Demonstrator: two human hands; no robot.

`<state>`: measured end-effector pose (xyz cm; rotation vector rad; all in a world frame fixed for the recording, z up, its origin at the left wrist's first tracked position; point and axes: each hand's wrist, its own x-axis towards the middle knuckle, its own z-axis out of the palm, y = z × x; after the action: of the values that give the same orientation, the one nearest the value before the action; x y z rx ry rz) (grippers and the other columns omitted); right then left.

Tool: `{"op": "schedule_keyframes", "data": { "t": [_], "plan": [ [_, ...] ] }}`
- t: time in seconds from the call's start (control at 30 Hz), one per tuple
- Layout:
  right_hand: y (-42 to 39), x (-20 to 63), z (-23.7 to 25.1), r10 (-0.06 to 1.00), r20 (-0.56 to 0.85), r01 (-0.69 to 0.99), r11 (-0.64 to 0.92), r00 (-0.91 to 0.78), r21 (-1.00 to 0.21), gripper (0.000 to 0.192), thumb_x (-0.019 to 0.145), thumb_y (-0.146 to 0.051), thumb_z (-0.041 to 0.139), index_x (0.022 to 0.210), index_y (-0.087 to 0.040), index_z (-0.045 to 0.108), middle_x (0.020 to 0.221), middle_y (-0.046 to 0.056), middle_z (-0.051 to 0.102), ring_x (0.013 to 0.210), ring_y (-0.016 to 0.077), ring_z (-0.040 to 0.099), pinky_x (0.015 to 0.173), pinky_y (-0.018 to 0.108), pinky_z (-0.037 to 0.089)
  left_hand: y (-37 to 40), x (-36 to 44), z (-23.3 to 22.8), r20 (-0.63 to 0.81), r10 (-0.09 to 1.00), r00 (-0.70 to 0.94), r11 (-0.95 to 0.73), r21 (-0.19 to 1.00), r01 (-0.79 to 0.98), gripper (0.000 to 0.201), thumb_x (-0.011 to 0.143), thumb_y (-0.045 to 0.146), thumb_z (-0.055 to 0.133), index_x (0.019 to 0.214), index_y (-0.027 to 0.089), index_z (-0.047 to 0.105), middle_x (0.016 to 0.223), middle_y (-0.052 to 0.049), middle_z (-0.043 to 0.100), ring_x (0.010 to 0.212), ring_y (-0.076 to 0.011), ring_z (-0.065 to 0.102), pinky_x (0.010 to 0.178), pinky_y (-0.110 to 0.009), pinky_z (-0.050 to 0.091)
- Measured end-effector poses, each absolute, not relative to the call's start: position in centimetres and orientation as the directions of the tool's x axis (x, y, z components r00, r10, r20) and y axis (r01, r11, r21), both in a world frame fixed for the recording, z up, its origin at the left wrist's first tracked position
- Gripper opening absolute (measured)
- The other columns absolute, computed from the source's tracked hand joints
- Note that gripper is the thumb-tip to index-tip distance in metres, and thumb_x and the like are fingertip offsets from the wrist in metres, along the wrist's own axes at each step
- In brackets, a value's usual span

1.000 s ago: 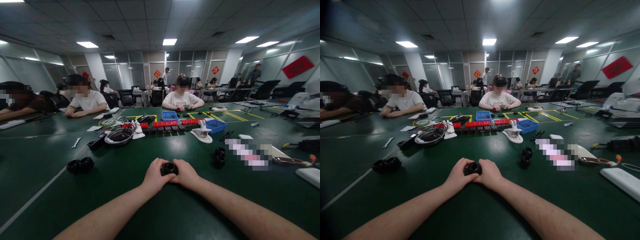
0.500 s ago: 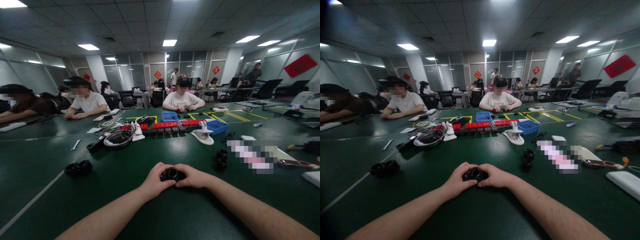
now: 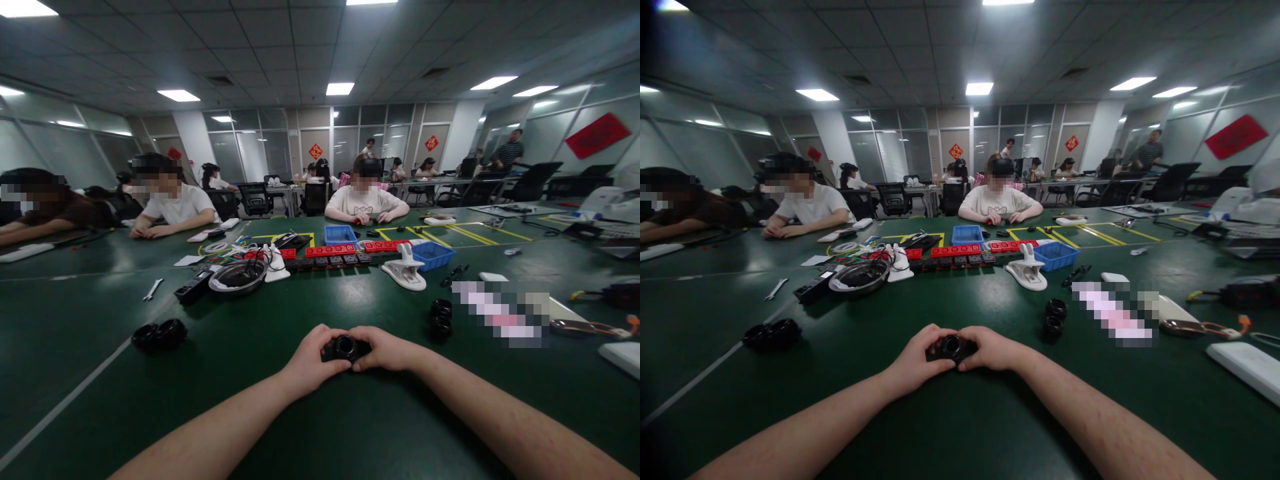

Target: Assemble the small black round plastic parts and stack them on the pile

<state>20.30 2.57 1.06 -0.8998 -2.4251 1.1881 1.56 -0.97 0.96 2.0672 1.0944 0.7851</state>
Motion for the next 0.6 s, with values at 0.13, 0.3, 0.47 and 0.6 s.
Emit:
{"op": "schedule_keyframes", "data": {
  "t": [0.13, 0.3, 0.47, 0.6],
  "plan": [
    [2.5, 20.1, 0.7, 0.712, -0.007, 0.467, 0.454, -0.703, -0.759, 0.035, 0.057, -0.025, 0.067, 0.088, -0.015, 0.053, 0.081, -0.001, 0.053, 0.073, 0.0143, 0.048, 0.062, 0.023, 0.037, -1.0, 1.6, 0.9, 0.199, 0.87, 0.451, -0.427, 0.761, 0.488, 0.039, 0.064, 0.026, 0.063, 0.101, 0.024, 0.052, 0.087, -0.001, 0.048, 0.078, -0.0153, 0.048, 0.065, -0.024, 0.04],
    [1.9, 18.9, -0.2, 0.825, 0.036, 0.617, 0.45, -0.564, -0.646, 0.038, 0.048, -0.033, 0.07, 0.072, -0.016, 0.047, 0.07, -0.003, 0.049, 0.064, 0.0123, 0.044, 0.051, 0.02, 0.031, -1.1, 1.8, 0.6, 0.226, 0.903, 0.365, -0.402, 0.744, 0.534, 0.036, 0.059, 0.027, 0.067, 0.092, 0.022, 0.055, 0.085, -0.001, 0.05, 0.077, -0.0165, 0.048, 0.065, -0.025, 0.039],
    [0.3, 17.2, -0.7, 0.927, 0.168, 0.846, 0.376, -0.336, -0.379, 0.032, 0.056, -0.039, 0.062, 0.072, -0.016, 0.046, 0.072, 0.003, 0.051, 0.066, 0.0164, 0.046, 0.055, 0.026, 0.03, -1.2, 2.2, -0.1, 0.28, 0.935, 0.216, -0.354, 0.717, 0.6, 0.033, 0.057, 0.028, 0.067, 0.085, 0.019, 0.054, 0.081, -0.001, 0.05, 0.076, -0.0176, 0.048, 0.066, -0.028, 0.038],
    [0.1, 17.2, -0.6, 0.888, 0.203, 0.773, 0.459, -0.412, -0.438, 0.043, 0.055, -0.042, 0.063, 0.087, -0.016, 0.05, 0.086, 0.006, 0.053, 0.079, 0.0212, 0.048, 0.068, 0.032, 0.033, -1.1, 2.1, 0.0, 0.285, 0.926, 0.249, -0.378, 0.712, 0.592, 0.032, 0.059, 0.03, 0.066, 0.086, 0.019, 0.054, 0.081, -0.001, 0.051, 0.077, -0.0179, 0.048, 0.067, -0.028, 0.038]
  ]
}}
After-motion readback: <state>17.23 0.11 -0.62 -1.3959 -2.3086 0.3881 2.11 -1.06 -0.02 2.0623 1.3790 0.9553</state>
